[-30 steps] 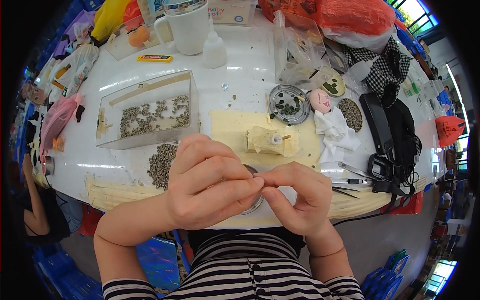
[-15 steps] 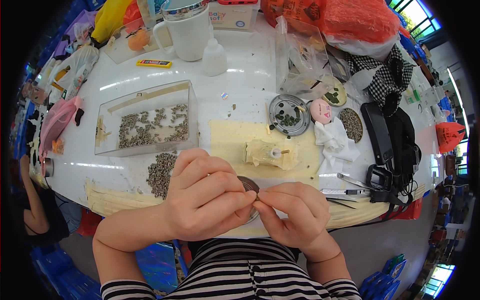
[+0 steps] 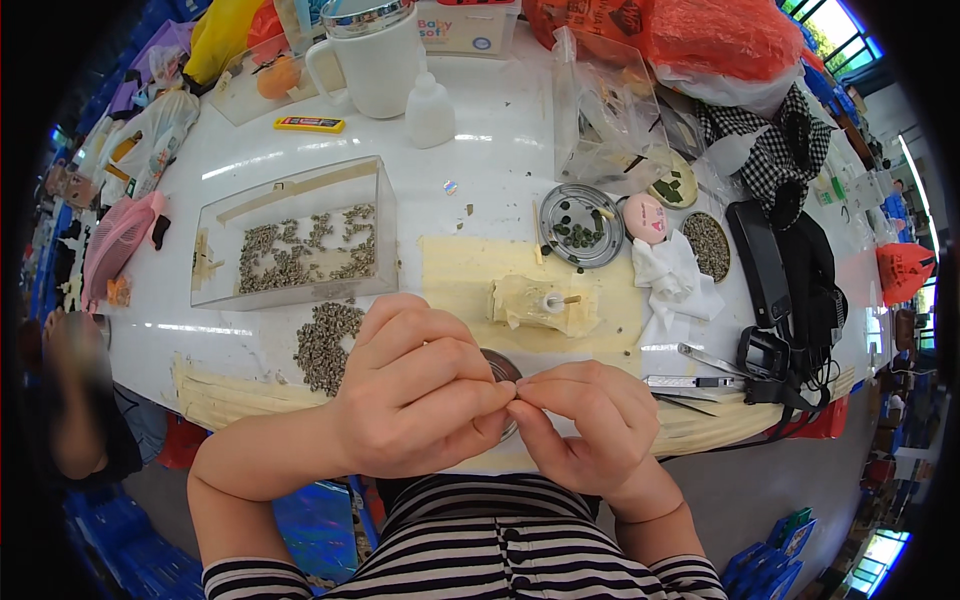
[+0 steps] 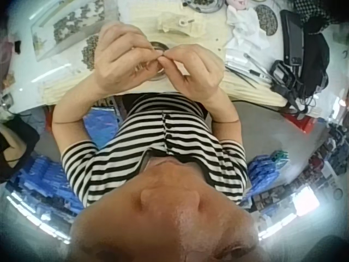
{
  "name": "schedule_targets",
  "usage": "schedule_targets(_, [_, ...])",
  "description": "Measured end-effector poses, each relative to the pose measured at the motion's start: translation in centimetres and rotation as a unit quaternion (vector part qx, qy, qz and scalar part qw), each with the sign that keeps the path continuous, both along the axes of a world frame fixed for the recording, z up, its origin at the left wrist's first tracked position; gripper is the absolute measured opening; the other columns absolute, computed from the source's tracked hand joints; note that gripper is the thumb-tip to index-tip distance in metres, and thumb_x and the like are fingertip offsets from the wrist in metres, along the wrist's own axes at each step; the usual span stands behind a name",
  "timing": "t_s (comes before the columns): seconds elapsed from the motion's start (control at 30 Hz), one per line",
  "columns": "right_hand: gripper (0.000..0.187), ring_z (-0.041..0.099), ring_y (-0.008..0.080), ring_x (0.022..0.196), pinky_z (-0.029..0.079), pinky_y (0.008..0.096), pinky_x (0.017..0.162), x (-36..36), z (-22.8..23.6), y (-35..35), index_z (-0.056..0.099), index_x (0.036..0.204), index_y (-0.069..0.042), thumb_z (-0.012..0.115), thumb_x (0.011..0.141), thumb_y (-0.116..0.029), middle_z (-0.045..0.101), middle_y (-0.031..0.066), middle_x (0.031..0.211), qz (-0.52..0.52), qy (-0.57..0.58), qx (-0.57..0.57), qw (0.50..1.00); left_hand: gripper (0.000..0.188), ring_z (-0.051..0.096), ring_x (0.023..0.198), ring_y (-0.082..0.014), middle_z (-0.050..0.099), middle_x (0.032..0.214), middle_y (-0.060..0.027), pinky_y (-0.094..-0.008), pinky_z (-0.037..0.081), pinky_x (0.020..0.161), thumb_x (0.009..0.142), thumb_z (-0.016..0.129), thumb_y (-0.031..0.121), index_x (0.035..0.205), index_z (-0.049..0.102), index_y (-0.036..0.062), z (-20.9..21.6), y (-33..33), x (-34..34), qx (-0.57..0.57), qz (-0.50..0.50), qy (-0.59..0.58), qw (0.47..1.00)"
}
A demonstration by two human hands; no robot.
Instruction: The person picks up small dark seeds by hand from a pile on the table and places them into a small metal lid.
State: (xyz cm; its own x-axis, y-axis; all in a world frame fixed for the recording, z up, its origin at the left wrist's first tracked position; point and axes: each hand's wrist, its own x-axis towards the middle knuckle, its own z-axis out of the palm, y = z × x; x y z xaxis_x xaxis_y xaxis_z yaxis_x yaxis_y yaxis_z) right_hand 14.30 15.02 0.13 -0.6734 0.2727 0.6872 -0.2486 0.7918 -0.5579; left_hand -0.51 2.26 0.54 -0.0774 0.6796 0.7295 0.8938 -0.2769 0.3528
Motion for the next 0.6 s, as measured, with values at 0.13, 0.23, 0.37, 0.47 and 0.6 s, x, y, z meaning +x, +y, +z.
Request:
schedule_targets(0.13, [0.018,0.063,0.0204,0.057,0.049,0.0288,0.050,0.00,0.02,0.06,0.068,0.086,-0.003,0.081,0.074,-0.003,0.065,0.0065,0.073,-0.001,-0.004,-0.004,1.000,0.026,0.058,0.079,-0.0217,0.063,0.080,0.0013,-0.0371,0.039,0.067,0.056,0.080,0.008,0.081,0.072,0.0102,0.04,0.07,0.00,0.009,0.002,0.001,1.000])
schedule_targets(0.23, [0.018,0.063,0.0201,0.057,0.049,0.0286,0.050,0.06,-0.07,-0.06,0.068,0.087,-0.003,0.081,0.075,-0.003,0.066,0.0067,0.073,-0.006,-0.003,0.002,1.000,0.026,0.058,0.079,-0.0215,0.063,0.080,0.0014,-0.0372,0.039,0.067,0.056,0.079,0.008,0.080,0.072,0.0100,-0.06,-0.02,0.09,0.011,0.009,0.000,1.000])
schedule_targets(0.37, [0.018,0.064,0.0197,0.058,0.049,0.0285,0.050,0.16,-0.07,-0.03,0.069,0.088,-0.003,0.081,0.075,-0.003,0.068,0.0074,0.075,-0.018,-0.008,0.021,1.000,0.026,0.058,0.078,-0.0210,0.063,0.080,0.0016,-0.0373,0.039,0.067,0.055,0.080,0.007,0.080,0.072,0.0099,-0.06,0.02,-0.07,0.007,0.016,0.007,1.000])
schedule_targets(0.47, [0.019,0.065,0.0195,0.059,0.050,0.0284,0.050,0.17,-0.01,-0.09,0.070,0.090,-0.003,0.081,0.075,-0.003,0.069,0.0078,0.076,-0.024,-0.011,0.026,0.999,0.025,0.058,0.077,-0.0206,0.063,0.079,0.0017,-0.0372,0.039,0.067,0.055,0.080,0.007,0.079,0.072,0.0098,-0.04,-0.02,-0.07,0.008,0.020,0.013,1.000])
schedule_targets(0.6, [0.019,0.065,0.0197,0.058,0.050,0.0284,0.051,0.30,0.14,-0.04,0.070,0.090,-0.003,0.081,0.075,-0.003,0.069,0.0076,0.076,-0.026,-0.024,0.031,0.999,0.025,0.058,0.077,-0.0203,0.063,0.079,0.0017,-0.0367,0.038,0.067,0.055,0.080,0.007,0.079,0.071,0.0099,0.12,-0.11,0.04,0.009,0.021,0.007,1.000])
